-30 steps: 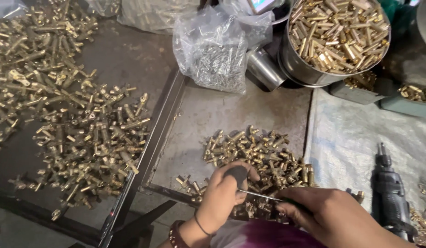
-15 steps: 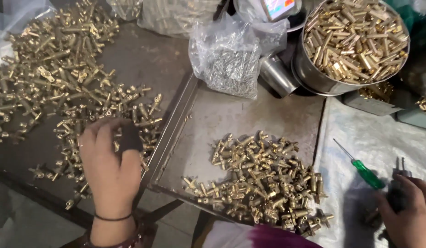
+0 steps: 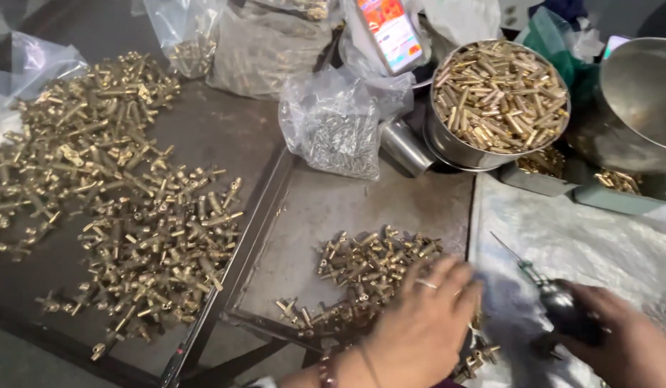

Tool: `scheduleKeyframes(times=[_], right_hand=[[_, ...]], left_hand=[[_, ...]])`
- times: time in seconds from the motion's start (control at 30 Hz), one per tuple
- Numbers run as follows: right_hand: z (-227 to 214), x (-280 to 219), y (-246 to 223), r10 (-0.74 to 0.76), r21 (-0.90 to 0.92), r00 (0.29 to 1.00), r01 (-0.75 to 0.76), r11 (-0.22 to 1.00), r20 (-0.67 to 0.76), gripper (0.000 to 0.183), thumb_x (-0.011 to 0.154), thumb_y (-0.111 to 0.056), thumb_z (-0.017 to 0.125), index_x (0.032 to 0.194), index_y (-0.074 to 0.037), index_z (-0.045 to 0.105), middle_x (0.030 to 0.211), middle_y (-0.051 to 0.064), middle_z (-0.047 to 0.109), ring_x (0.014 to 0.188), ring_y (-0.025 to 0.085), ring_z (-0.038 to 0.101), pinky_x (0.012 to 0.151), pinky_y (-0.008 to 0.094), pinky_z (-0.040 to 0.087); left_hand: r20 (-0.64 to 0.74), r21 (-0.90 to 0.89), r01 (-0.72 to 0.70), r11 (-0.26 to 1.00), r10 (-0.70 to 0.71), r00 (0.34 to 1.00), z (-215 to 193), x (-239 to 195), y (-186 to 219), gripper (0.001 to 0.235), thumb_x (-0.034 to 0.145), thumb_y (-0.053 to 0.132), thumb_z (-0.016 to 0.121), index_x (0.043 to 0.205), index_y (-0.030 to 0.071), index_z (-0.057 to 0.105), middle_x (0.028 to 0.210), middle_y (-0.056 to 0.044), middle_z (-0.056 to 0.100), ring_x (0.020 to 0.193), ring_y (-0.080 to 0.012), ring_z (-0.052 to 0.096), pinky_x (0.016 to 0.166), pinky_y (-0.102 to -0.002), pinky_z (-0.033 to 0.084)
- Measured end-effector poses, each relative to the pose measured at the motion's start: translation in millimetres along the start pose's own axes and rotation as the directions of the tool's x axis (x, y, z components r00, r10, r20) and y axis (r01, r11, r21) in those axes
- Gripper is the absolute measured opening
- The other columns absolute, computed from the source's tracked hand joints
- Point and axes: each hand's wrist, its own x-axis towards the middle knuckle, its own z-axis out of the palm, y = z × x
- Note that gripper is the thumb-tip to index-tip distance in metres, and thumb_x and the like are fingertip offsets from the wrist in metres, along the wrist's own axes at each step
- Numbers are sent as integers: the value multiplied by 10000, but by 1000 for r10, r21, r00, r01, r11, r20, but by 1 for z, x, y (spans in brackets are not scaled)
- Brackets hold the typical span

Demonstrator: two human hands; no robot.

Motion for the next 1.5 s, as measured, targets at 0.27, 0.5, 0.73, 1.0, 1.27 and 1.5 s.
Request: scheduleKeyframes(times=[0.27,0.5,0.73,1.0,1.27,1.5], right_hand=[[-8,-17,-158,-483,-25,539,685,728,690,489,767,-265,821,1185,-95,632,1194,128,657,1013,337,692,905,403,569],[-43,-38,-185,-720,152,587,726,670,371,513,755,-238,815,1224,-89,670,1084,117,759,962,323,719,787,393,579],[39,-53,-45,-287,731,948,96,675,140,320,913,-119,805,1160,6,644,1023,170,694,851,259,724,708,395,636],[39,-47,-64,-466,989,882,-123,-77,74,959,864,-182,838,1638,54,323,1282,317,657,800,349,727,620,417,588],[3,-41,-90,-448,989,882,139,-45,-144,683,767,-135,834,1359,-55,505,1300,294,623,916,330,742,558,378,628],[5,-50,-117,-468,967,847,218,-130,-254,580,784,-131,872,1270,-70,562,1248,244,630,980,322,723,639,394,636]], left_hand=[[442,32,-20,999,4,897,49,-12,-22,731,773,101,621,1449,-132,470,972,-235,706,889,-381,710,783,-467,577],[460,-9,356,934,-312,831,39,-22,-32,521,737,170,702,1199,-40,586,813,-222,703,765,-423,697,699,-510,566],[248,-393,613,686,-562,789,9,-3,-15,347,722,237,736,1032,97,666,776,-139,714,764,-341,736,699,-435,576],[112,-462,294,837,-274,955,7,-17,12,682,752,240,755,1381,73,549,1112,-188,704,953,-362,720,837,-457,574],[-164,-27,327,944,-327,931,-58,-59,-35,460,717,103,657,1171,36,689,1118,-136,713,1057,-314,703,975,-436,523],[177,524,725,447,-890,420,-65,-107,-101,279,884,353,708,941,81,733,945,-159,723,917,-317,725,829,-425,581]])
